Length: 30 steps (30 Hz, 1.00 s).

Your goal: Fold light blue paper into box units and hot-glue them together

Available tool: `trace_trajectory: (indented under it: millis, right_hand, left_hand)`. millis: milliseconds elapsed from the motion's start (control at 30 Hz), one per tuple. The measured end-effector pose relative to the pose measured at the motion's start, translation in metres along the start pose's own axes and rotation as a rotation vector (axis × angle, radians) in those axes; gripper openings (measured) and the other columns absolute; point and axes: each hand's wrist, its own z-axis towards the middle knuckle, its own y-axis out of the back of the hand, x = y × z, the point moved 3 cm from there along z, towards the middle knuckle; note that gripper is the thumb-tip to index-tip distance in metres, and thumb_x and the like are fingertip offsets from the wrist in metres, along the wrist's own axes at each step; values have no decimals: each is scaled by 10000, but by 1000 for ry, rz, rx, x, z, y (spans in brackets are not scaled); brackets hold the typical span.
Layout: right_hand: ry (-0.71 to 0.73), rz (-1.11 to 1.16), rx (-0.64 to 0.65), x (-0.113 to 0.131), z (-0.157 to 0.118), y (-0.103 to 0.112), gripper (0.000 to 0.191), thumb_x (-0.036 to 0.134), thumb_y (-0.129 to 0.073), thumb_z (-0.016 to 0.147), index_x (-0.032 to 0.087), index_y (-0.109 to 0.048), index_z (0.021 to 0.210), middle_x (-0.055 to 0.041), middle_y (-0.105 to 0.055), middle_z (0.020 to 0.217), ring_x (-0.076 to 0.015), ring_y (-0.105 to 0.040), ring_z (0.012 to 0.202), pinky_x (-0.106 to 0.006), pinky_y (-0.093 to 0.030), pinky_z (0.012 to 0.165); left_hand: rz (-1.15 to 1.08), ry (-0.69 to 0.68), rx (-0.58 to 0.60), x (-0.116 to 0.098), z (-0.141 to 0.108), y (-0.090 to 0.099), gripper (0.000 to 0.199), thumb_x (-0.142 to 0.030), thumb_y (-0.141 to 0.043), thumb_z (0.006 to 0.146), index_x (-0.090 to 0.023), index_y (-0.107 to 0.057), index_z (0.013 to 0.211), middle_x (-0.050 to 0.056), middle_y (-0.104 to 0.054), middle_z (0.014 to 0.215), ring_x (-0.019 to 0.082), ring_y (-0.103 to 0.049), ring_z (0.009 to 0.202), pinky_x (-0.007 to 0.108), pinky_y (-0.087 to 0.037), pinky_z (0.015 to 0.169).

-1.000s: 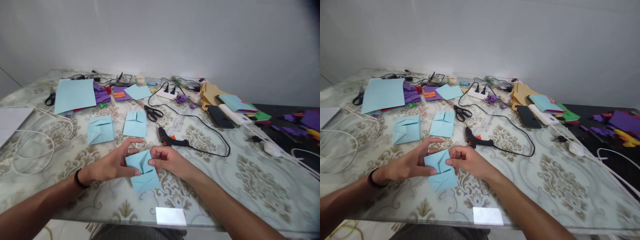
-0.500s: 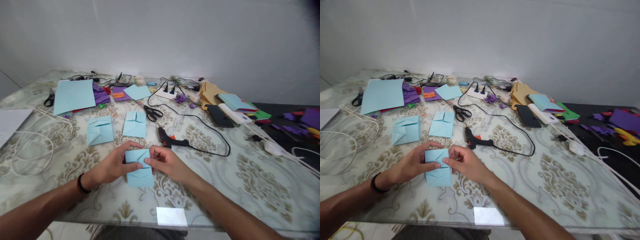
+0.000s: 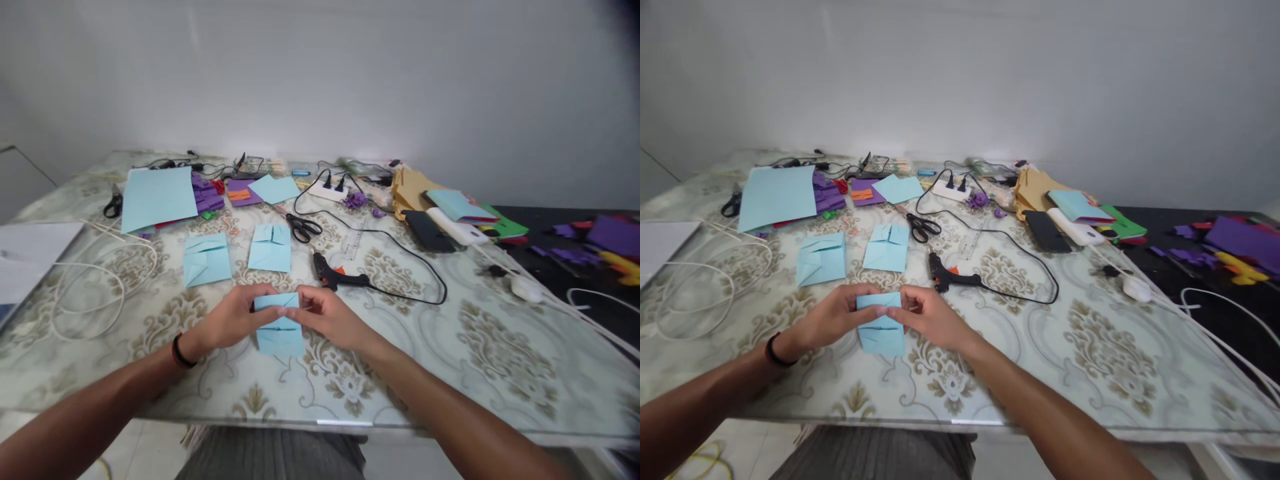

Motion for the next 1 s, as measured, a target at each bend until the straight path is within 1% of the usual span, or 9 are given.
trace_trajectory:
  millis: [100, 167, 267, 333, 500, 567, 700, 833, 1000]
  right_hand:
    - [22, -38, -1, 2, -2, -2, 508, 555, -798, 817, 198, -457, 695, 76, -398, 634, -92, -418, 574, -230, -322, 540]
    - [7, -42, 15, 2, -4, -4, 509, 574, -792, 815, 196, -469, 704, 72, -421, 636, -96, -441, 578, -231, -342, 547]
    - [-25, -30, 28, 2, -7, -6, 491, 614, -745, 844, 187, -523, 745, 53, -487, 660, -110, -501, 596, -239, -390, 572]
    - [-32, -34, 24, 3, -8, -6, 492, 625, -723, 858, 186, -531, 749, 44, -511, 661, -114, -516, 598, -240, -393, 572]
    - [-24, -95, 8, 3, -8, -5, 533, 635, -721, 853, 202, -459, 684, 58, -478, 583, -104, -445, 552, -231, -323, 523]
    - [-23, -106, 5, 3, -8, -5, 526, 637, -718, 855, 201, -472, 692, 52, -499, 589, -107, -454, 558, -231, -332, 531]
    - [-34, -70, 17, 2, -8, -5, 491, 627, -725, 853, 187, -545, 730, 30, -557, 619, -123, -517, 582, -238, -378, 559]
    - [-32, -81, 18, 2, -8, -5, 486, 620, -727, 856, 177, -585, 717, 11, -592, 608, -130, -533, 575, -245, -385, 568]
    - [-3, -93, 24, 6, -8, -4, 499, 622, -643, 921, 178, -608, 694, 2, -605, 627, -137, -560, 604, -254, -415, 609]
  left_hand:
    - [75, -9, 6, 0, -2, 3, 338, -437, -622, 951, -156, -635, 763, -42, -457, 664, 112, -392, 623, 232, -314, 561]
    - [110, 0, 20, 3, -3, 3, 373, -449, -615, 957, -152, -628, 733, -38, -464, 662, 114, -402, 630, 235, -318, 570]
    - [83, 38, 44, 8, -4, 3, 389, -474, -613, 962, -146, -651, 756, -31, -493, 672, 118, -418, 636, 235, -322, 565]
    - [37, 53, 66, 11, -3, 2, 397, -486, -614, 962, -145, -656, 763, -28, -500, 673, 118, -419, 633, 233, -325, 560]
    - [-29, 65, 104, 12, -3, 0, 365, -462, -617, 965, -147, -677, 792, -18, -534, 690, 123, -441, 640, 234, -339, 567]
    - [-36, 52, 109, 10, -2, 0, 340, -435, -614, 970, -147, -687, 806, -14, -551, 705, 127, -456, 657, 237, -353, 587]
    - [-38, -13, 136, 5, -2, 0, 286, -376, -611, 977, -147, -696, 828, -5, -604, 759, 136, -510, 719, 239, -393, 659]
    - [-10, -21, 152, 6, -1, 0, 272, -352, -613, 979, -145, -702, 828, -10, -607, 751, 131, -508, 712, 236, -379, 655]
    - [8, -16, 166, 10, -1, 1, 295, -378, -615, 981, -139, -707, 834, -13, -581, 729, 129, -481, 694, 240, -376, 647]
